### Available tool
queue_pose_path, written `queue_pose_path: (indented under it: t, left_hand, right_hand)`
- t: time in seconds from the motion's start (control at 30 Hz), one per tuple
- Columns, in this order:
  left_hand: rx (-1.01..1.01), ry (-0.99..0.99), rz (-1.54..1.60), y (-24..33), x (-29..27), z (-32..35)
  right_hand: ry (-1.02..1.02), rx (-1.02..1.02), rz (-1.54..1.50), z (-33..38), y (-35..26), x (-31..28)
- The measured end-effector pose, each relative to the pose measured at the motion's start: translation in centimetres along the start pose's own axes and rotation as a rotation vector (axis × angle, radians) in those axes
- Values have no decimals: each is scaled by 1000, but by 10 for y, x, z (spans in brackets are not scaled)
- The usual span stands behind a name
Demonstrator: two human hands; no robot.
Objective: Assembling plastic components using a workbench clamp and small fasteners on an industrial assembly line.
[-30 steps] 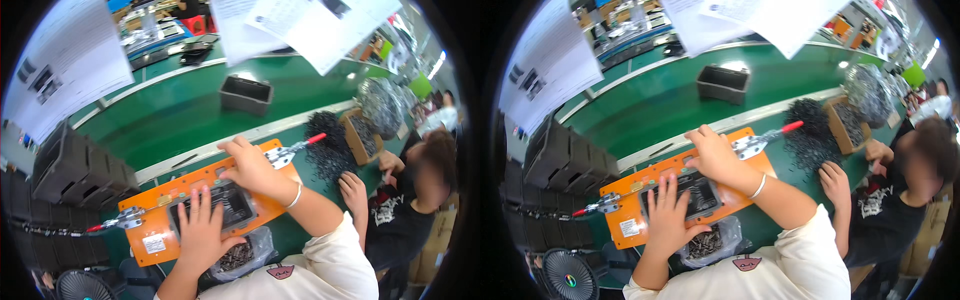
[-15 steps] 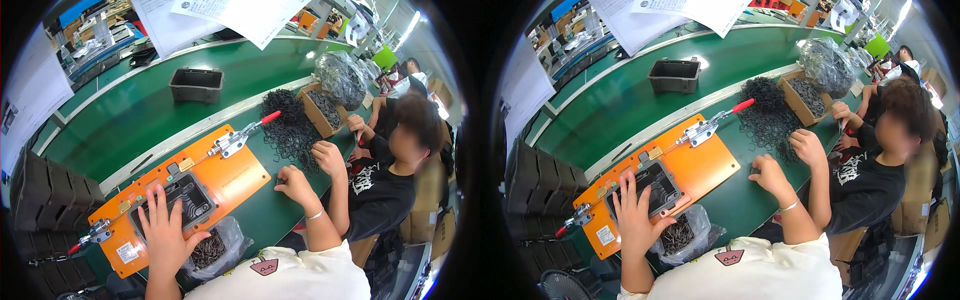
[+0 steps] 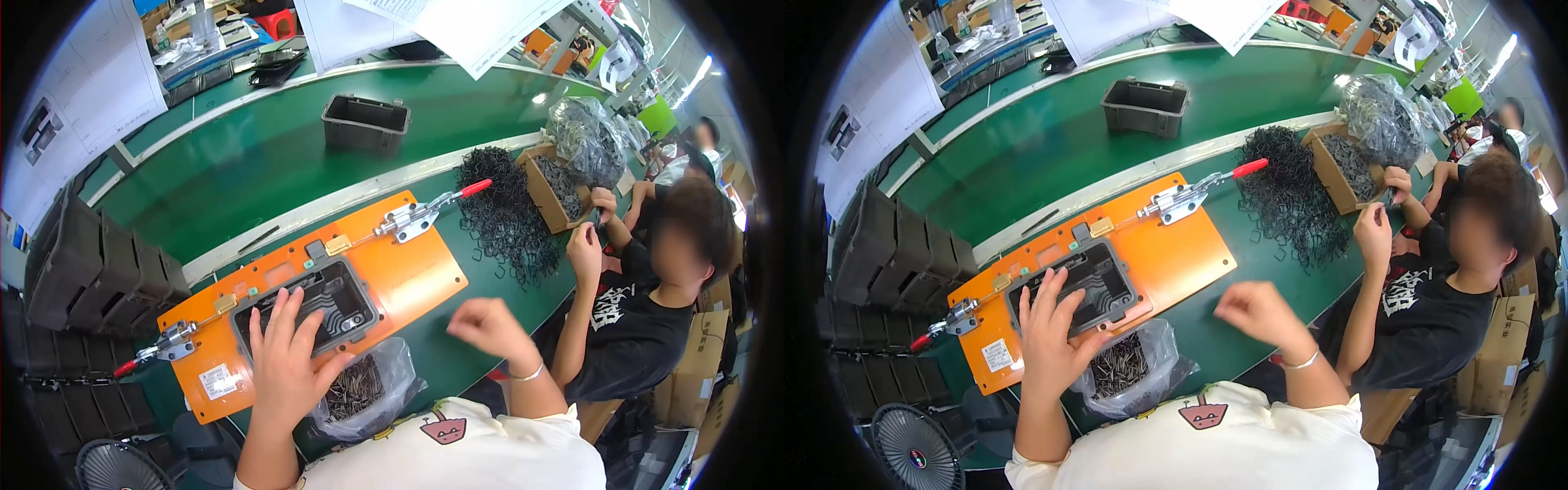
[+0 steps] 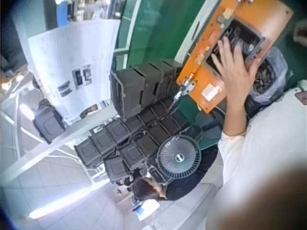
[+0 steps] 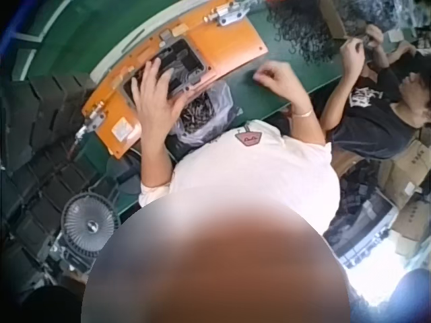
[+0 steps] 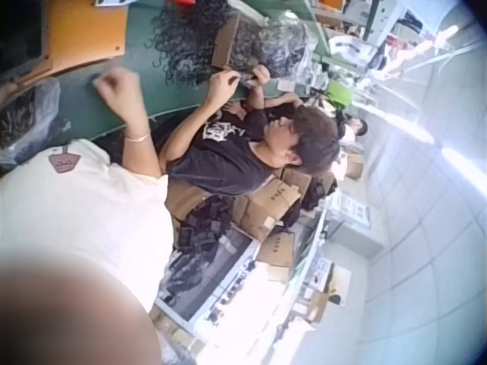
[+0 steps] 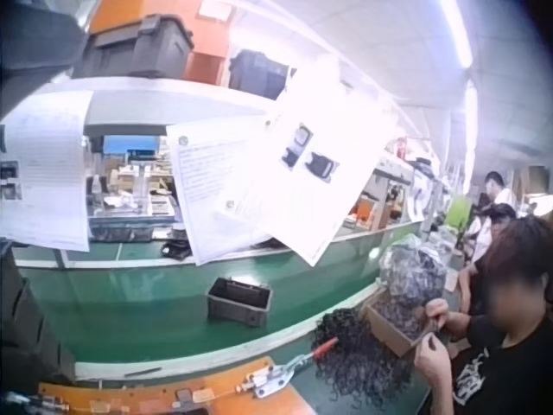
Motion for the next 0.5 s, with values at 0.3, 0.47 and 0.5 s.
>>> queue_pose_path:
  t: [0.3, 0.47, 0.5]
  left_hand:
    - [11, 10, -65, 4, 2, 0]
    - [27, 63, 30, 2, -9, 4]
    - [38, 84, 92, 4, -13, 4]
  right_hand:
    - [128, -391, 373, 7, -32, 95]
    - [37, -183, 58, 4, -23, 47]
    - [-49, -22, 0, 6, -11, 41]
Point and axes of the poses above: each hand's wrist, its own z-axis away from the middle knuckle, its own x-axis out of the palm, y = z × x, the point moved 10 cm from there along -z, towards the middle knuckle
